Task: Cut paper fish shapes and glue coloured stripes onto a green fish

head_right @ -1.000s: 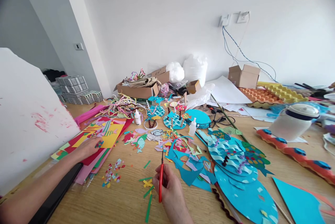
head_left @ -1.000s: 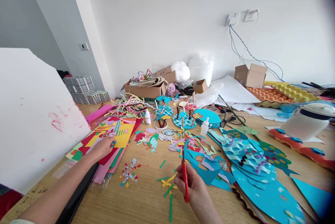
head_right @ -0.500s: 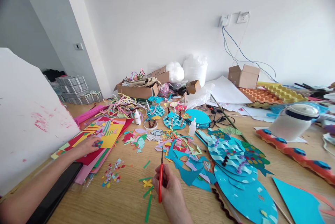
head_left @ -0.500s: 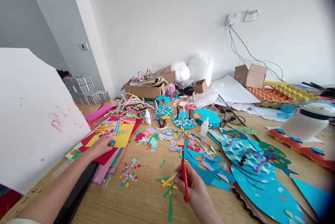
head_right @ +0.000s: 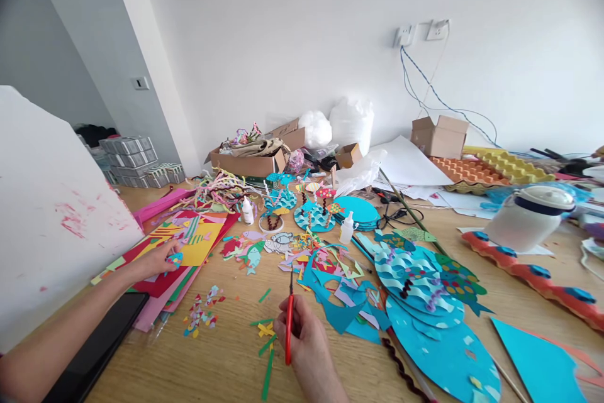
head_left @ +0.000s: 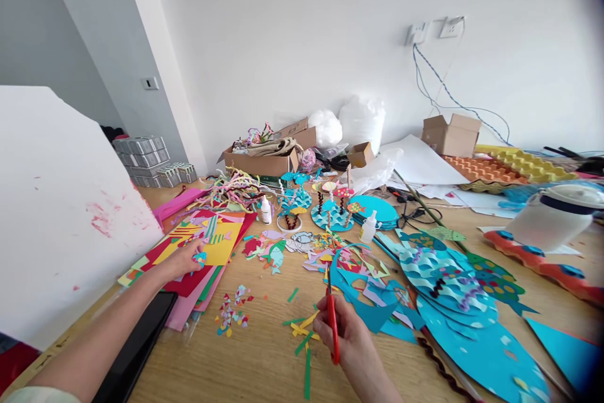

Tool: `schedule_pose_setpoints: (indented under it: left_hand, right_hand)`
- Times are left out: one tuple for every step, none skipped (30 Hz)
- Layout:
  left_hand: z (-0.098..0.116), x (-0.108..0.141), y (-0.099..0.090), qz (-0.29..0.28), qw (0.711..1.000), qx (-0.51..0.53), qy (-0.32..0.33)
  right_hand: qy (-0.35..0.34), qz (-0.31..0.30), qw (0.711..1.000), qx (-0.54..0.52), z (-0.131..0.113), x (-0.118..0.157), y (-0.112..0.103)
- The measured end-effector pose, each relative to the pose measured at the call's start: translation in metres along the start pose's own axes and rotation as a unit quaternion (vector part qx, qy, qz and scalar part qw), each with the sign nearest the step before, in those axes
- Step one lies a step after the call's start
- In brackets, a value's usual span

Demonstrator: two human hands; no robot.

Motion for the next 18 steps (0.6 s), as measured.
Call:
schedule_pose_setpoints:
  left_hand:
    - [0.001,0.001,0.000,-0.004,1.000,0.016,-0.005]
    - [0.003,0.001,0.000,-0.007,0.999,0.032,-0.010]
    - [0.006,0.002,0.000,-0.011,0.999,0.050,-0.013]
    - [0.009,0.002,0.000,-0.014,0.998,0.067,-0.016]
    - [0.013,0.001,0.000,-0.015,0.996,0.083,-0.018]
    - [0.016,-0.001,0.000,-0.014,0.995,0.097,-0.018]
    - [0.020,-0.003,0.000,-0.012,0.994,0.108,-0.018]
    - [0.022,-0.006,0.001,-0.009,0.993,0.116,-0.018]
    - [0.024,-0.010,0.002,-0.006,0.993,0.120,-0.018]
    - [0.026,-0.015,0.004,-0.003,0.993,0.121,-0.018]
    - [0.027,-0.020,0.007,-0.001,0.993,0.118,-0.018]
    - [0.027,-0.024,0.010,0.001,0.994,0.112,-0.019]
    - [0.027,-0.029,0.013,0.003,0.994,0.104,-0.019]
    - [0.026,-0.034,0.016,0.004,0.995,0.093,-0.019]
    - [0.025,-0.037,0.019,0.005,0.997,0.080,-0.017]
    - [0.024,-0.041,0.021,0.007,0.998,0.066,-0.014]
    - [0.023,-0.043,0.022,0.011,0.999,0.051,-0.010]
    - [0.023,-0.046,0.023,0.016,0.999,0.036,-0.003]
  right_hand:
    - [-0.001,-0.001,1.000,0.001,0.000,0.000,0.000]
    - [-0.001,-0.003,1.000,0.001,-0.001,0.000,0.001]
    - [-0.001,-0.004,1.000,0.002,-0.001,0.000,0.001]
    - [-0.001,-0.005,1.000,0.002,-0.001,0.000,0.001]
    - [-0.001,-0.005,1.000,0.002,-0.001,0.000,0.001]
    - [-0.001,-0.006,1.000,0.001,0.000,0.000,0.002]
    - [-0.001,-0.007,1.000,0.000,0.000,-0.001,0.002]
    - [-0.002,-0.008,1.000,0.001,0.001,-0.001,0.002]
    - [-0.002,-0.008,1.000,0.002,0.002,-0.002,0.002]
    - [-0.002,-0.009,1.000,0.003,0.003,-0.002,0.002]
    - [-0.003,-0.010,1.000,0.004,0.004,-0.002,0.002]
    - [-0.004,-0.010,1.000,0.004,0.005,-0.002,0.001]
    - [-0.006,-0.009,1.000,0.003,0.006,-0.003,0.001]
    - [-0.010,-0.009,1.000,0.003,0.006,-0.003,0.001]
    - [-0.014,-0.007,1.000,0.004,0.007,-0.003,0.000]
    - [-0.018,-0.005,1.000,0.006,0.007,-0.003,-0.001]
    - [-0.022,-0.004,1.000,0.007,0.007,-0.004,-0.001]
    - [-0.024,-0.004,1.000,0.008,0.007,-0.004,-0.001]
Point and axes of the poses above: each hand's wrist, its own x-axis away from the middle knuckle, its own y-axis out of the palm, z = x × y, the point moved 9 cm from there along -x, towards the middle knuckle, and after that the axes turned 15 degrees about z, right-handed, at the moved point
